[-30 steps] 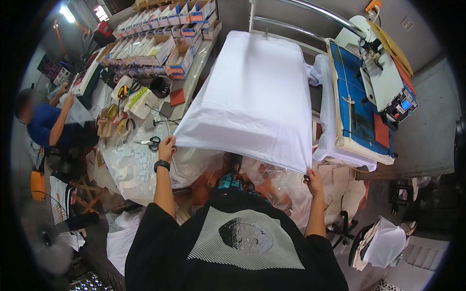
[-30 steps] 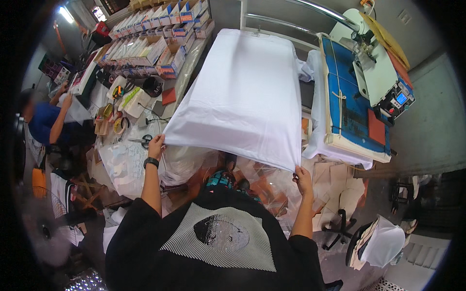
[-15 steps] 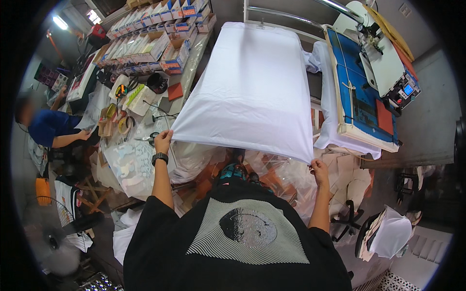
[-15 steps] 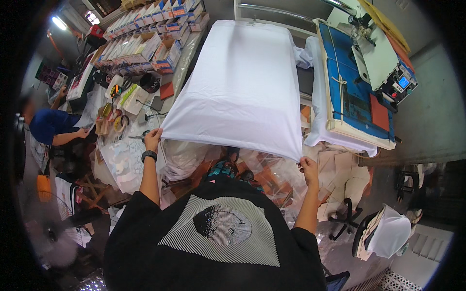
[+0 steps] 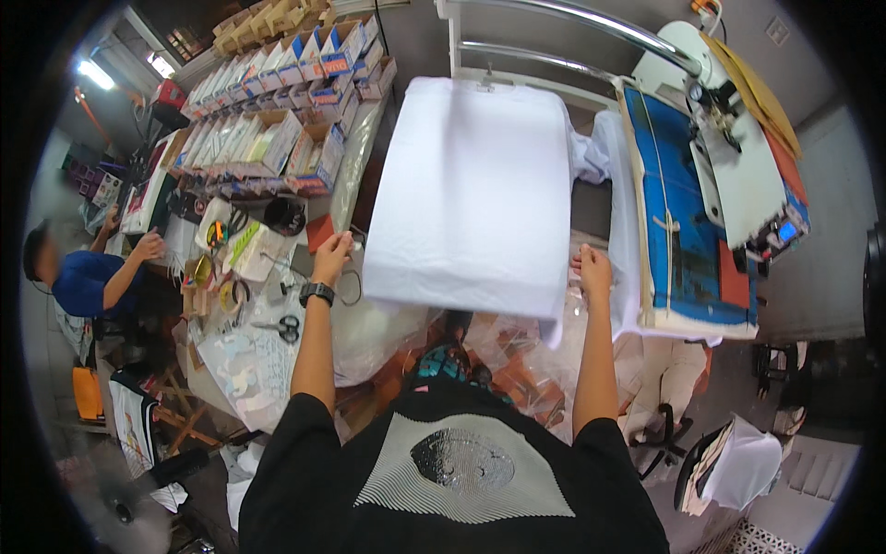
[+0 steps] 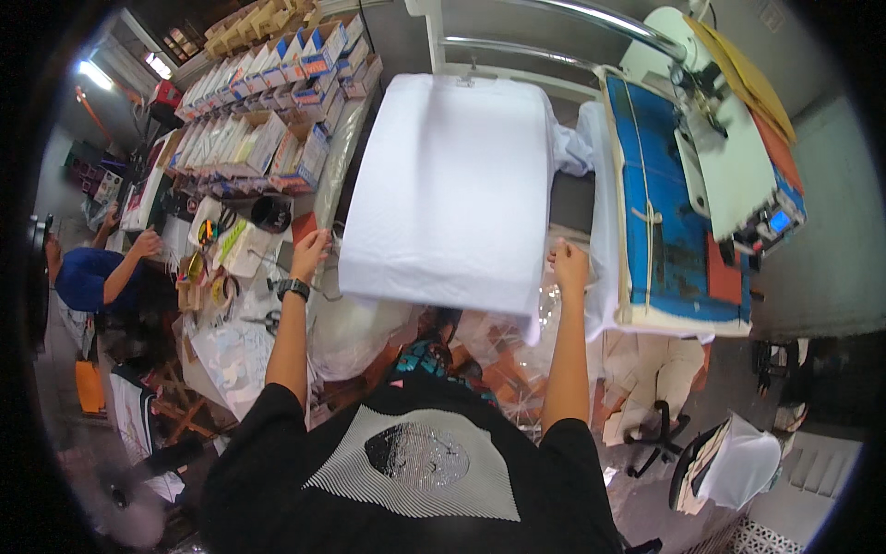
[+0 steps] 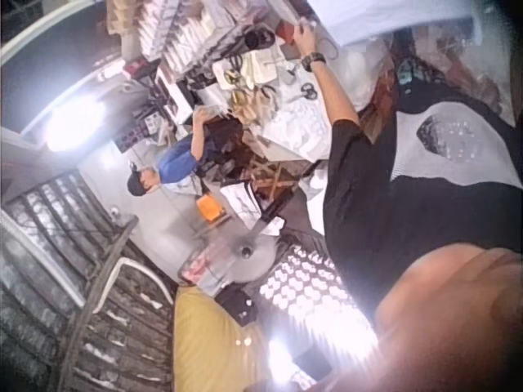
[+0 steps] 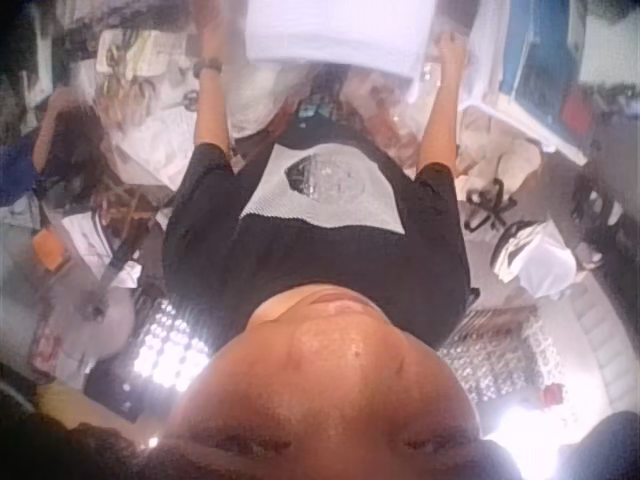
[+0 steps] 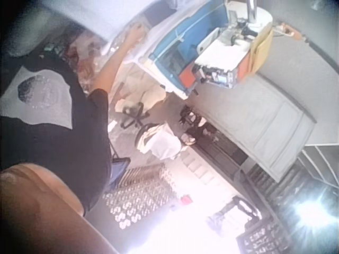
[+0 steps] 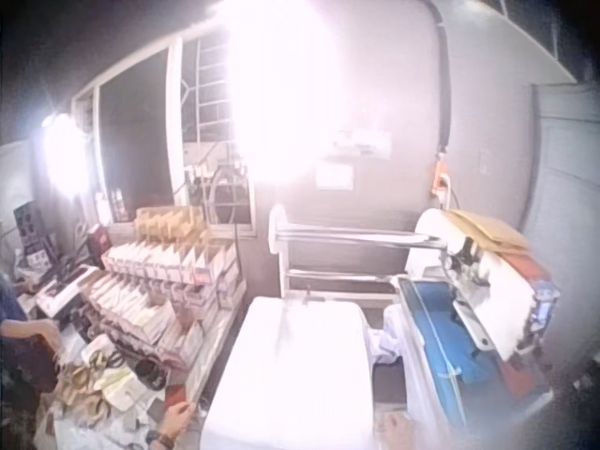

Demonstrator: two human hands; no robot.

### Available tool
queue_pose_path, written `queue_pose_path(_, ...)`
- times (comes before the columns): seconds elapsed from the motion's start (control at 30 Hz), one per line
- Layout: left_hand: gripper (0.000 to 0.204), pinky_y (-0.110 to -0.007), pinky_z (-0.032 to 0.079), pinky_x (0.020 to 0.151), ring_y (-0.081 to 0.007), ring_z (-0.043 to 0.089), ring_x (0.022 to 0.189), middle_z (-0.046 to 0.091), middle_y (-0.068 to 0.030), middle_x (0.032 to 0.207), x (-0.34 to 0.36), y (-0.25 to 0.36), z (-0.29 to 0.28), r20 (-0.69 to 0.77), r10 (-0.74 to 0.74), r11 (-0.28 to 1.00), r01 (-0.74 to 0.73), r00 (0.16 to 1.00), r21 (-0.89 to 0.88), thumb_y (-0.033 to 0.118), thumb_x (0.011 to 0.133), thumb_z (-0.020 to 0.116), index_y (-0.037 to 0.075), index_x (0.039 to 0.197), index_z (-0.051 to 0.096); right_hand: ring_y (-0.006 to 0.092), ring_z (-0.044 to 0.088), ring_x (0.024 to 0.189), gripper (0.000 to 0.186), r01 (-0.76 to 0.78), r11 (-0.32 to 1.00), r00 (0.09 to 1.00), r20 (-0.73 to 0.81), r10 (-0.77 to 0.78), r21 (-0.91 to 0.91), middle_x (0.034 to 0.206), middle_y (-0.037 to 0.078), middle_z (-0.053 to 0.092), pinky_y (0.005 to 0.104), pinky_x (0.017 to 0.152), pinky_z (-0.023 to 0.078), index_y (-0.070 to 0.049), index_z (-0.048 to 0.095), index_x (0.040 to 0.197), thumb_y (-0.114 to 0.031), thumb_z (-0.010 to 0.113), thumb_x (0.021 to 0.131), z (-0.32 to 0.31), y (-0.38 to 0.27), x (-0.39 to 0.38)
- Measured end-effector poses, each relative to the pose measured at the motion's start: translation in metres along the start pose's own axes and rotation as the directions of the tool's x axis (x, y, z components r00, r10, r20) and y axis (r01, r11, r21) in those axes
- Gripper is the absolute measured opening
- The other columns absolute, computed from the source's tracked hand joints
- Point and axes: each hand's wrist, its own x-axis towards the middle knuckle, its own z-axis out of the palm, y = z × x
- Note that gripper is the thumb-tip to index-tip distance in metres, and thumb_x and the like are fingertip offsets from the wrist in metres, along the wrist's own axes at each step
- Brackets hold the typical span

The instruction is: The person uses scissors to cut a small square of film, places it on a white t-shirt on a heat press, and then aligns a larger printed design on the same shirt before moving the shirt aside.

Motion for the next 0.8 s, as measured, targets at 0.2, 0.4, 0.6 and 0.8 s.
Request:
queue_pose_path(0.2, 0.074, -0.036, 0.045, 0.096, -0.0206, 0.057, 0.115, 0.058, -0.0136, 0.129, 0.121, 0.004, 0.029, 0.225, -0.31, 0.907, 0.358, 0.924, -0.22, 0.064, 0.095, 0.046, 0.005, 0.141, 0.044, 0.0086, 0.043, 0.043, 0.077, -0.478, 0.877, 0.862, 0.22, 0.457, 0.047, 0.059, -0.003, 0.051, 0.0265, 0.039, 0.036, -0.002, 0.063, 0.091, -0.075, 0.04, 0.089, 0.05, -0.048, 0.113)
queue_pose_path(0.4, 0.078, -0.036, 0.045, 0.099, -0.0234, 0.055, 0.119, 0.057, -0.0115, 0.133, 0.186, 0.047, 0.097, 0.471, -0.196, 0.745, 0.442, 0.86, -0.499, 0.068, 0.093, 0.044, 0.006, 0.14, 0.047, 0.0147, 0.057, 0.07, 0.076, -0.517, 0.812, 0.825, 0.408, 0.39, 0.269, 0.08, 0.002, 0.062, 0.0284, 0.067, 0.046, -0.003, 0.063, 0.104, -0.074, 0.04, 0.09, 0.046, -0.054, 0.197)
queue_pose_path(0.6, 0.08, -0.04, 0.04, 0.107, -0.0297, 0.054, 0.122, 0.055, -0.0162, 0.135, 0.259, 0.002, 0.088, 0.306, 0.194, 0.246, 0.255, 0.932, -0.935, 0.064, 0.093, 0.045, -0.004, 0.136, 0.048, 0.0223, 0.046, 0.13, 0.079, -0.11, 0.75, 0.989, 0.15, 0.014, 0.653, 0.144, 0.01, 0.046, 0.0336, 0.111, 0.034, 0.001, 0.034, 0.146, -0.062, 0.033, 0.099, 0.053, -0.031, 0.237)
queue_pose_path(0.8, 0.063, -0.038, 0.043, 0.103, -0.0277, 0.058, 0.116, 0.06, -0.017, 0.128, 0.311, 0.028, 0.06, 0.257, 0.148, 0.297, 0.205, 0.955, -0.933, 0.046, 0.095, 0.055, -0.006, 0.13, 0.053, 0.0207, 0.049, 0.124, 0.055, -0.077, 0.75, 0.996, 0.081, 0.032, 0.657, 0.137, 0.012, 0.053, 0.0308, 0.106, 0.037, 0.006, 0.049, 0.135, -0.034, 0.055, 0.097, 0.025, 0.0, 0.263)
